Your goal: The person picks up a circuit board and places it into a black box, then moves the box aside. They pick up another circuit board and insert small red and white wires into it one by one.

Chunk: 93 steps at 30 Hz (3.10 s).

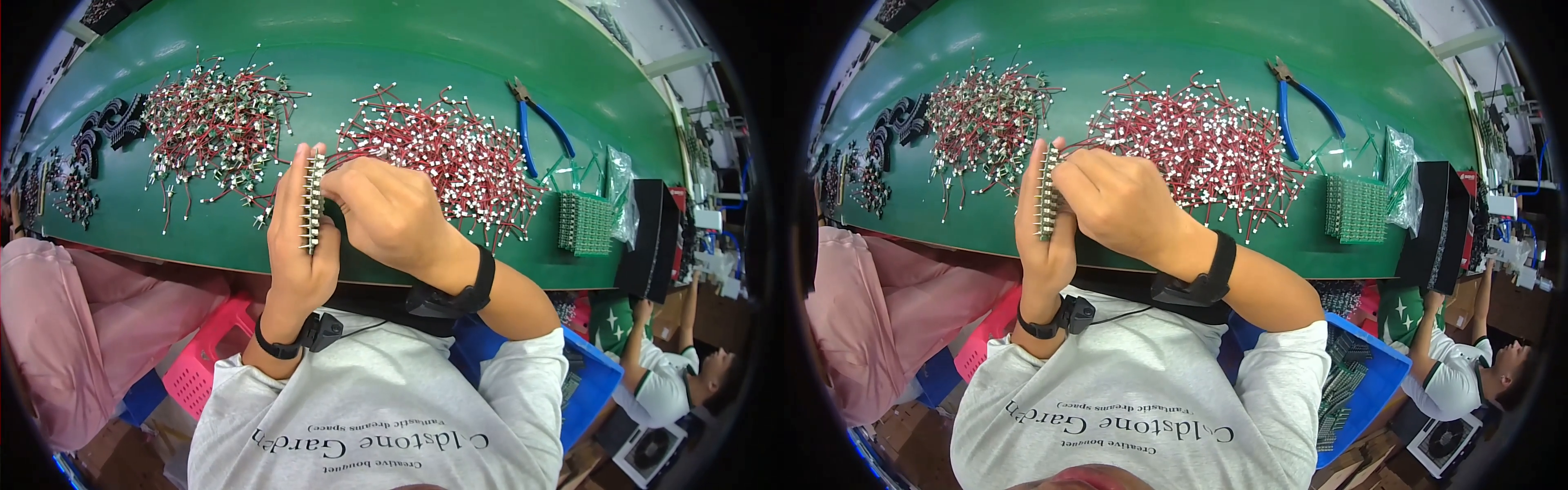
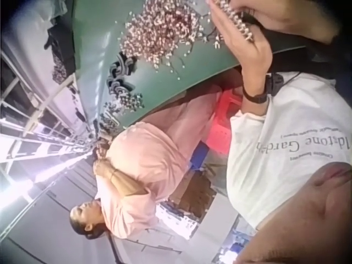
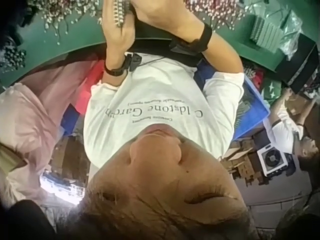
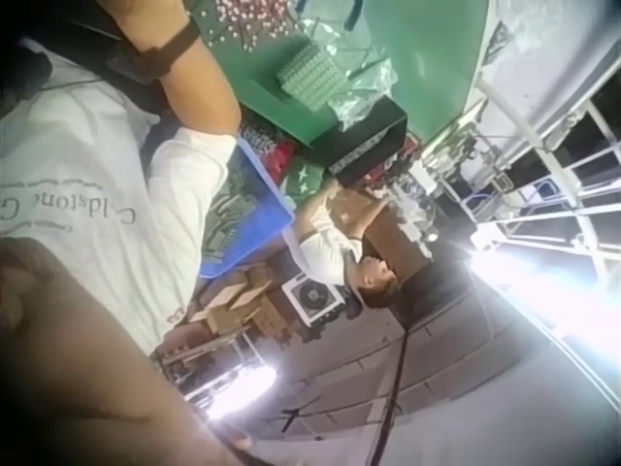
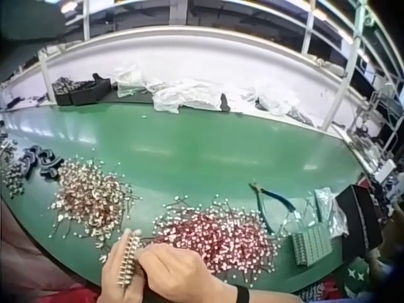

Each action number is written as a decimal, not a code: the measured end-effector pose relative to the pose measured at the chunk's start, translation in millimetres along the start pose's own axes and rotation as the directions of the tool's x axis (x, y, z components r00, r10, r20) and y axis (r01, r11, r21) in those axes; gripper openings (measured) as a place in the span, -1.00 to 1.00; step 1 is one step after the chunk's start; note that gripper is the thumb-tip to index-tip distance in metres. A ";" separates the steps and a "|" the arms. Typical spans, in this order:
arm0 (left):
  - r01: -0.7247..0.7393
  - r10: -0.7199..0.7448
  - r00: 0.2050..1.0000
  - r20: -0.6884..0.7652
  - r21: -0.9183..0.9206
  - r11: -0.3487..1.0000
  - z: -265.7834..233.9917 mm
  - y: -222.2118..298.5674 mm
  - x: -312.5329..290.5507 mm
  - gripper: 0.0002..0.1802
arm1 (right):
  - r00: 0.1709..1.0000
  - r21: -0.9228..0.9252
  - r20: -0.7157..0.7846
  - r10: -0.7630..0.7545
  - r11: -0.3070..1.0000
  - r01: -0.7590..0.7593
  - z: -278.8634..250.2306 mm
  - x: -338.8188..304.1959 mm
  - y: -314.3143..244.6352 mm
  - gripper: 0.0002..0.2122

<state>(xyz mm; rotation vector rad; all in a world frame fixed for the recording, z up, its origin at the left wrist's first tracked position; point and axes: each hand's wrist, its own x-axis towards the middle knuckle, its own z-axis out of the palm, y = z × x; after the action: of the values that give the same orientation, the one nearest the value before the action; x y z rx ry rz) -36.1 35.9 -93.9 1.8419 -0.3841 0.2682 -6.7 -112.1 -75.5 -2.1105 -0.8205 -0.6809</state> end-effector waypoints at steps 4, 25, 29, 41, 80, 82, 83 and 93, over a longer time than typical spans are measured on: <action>0.114 -0.166 0.975 -0.145 -0.312 0.943 -9.1 1.1 1.4 -0.22 | 0.990 0.034 -0.139 0.031 0.999 -0.027 -17.2 20.4 18.1 -0.86; 0.161 -0.365 0.888 -0.281 -0.552 0.818 -36.1 0.3 14.0 -0.22 | 0.939 0.066 0.343 0.016 0.997 -0.042 12.4 10.5 42.6 -0.86; 0.133 -0.392 0.862 -0.321 -0.602 0.787 -28.5 1.1 14.8 -0.21 | 0.984 0.194 0.134 0.120 0.970 -0.145 -3.2 14.4 39.7 -0.87; 0.164 -0.307 0.933 -0.185 -0.541 0.825 3.9 2.2 15.5 -0.24 | 0.999 0.435 -0.019 0.038 0.900 -0.026 -12.8 14.6 4.3 -0.85; -0.005 0.020 0.992 -0.124 0.123 0.992 7.3 0.9 4.5 -0.22 | 0.998 0.095 -0.063 -0.013 0.995 0.019 -5.7 2.8 -0.3 -0.83; -0.015 0.033 0.992 -0.124 0.140 0.990 6.9 -1.2 3.4 -0.22 | 0.998 0.057 -0.039 -0.049 0.997 0.052 -2.9 1.9 0.3 -0.82; -0.026 0.046 0.991 -0.123 0.154 0.988 7.2 -1.7 2.4 -0.21 | 0.998 0.058 -0.036 -0.048 0.997 0.050 -3.3 1.6 -0.7 -0.82; 0.049 -0.079 0.976 -0.202 -0.149 0.988 7.1 1.9 7.0 -0.29 | 0.975 0.073 -0.188 -0.120 0.988 0.135 -9.2 13.9 15.5 -0.83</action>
<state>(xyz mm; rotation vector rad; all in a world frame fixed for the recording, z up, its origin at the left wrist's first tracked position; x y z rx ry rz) -30.5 27.7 -91.7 1.6639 -0.1929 0.3751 11.9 -122.7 -67.7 -1.8989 -0.8718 -0.8787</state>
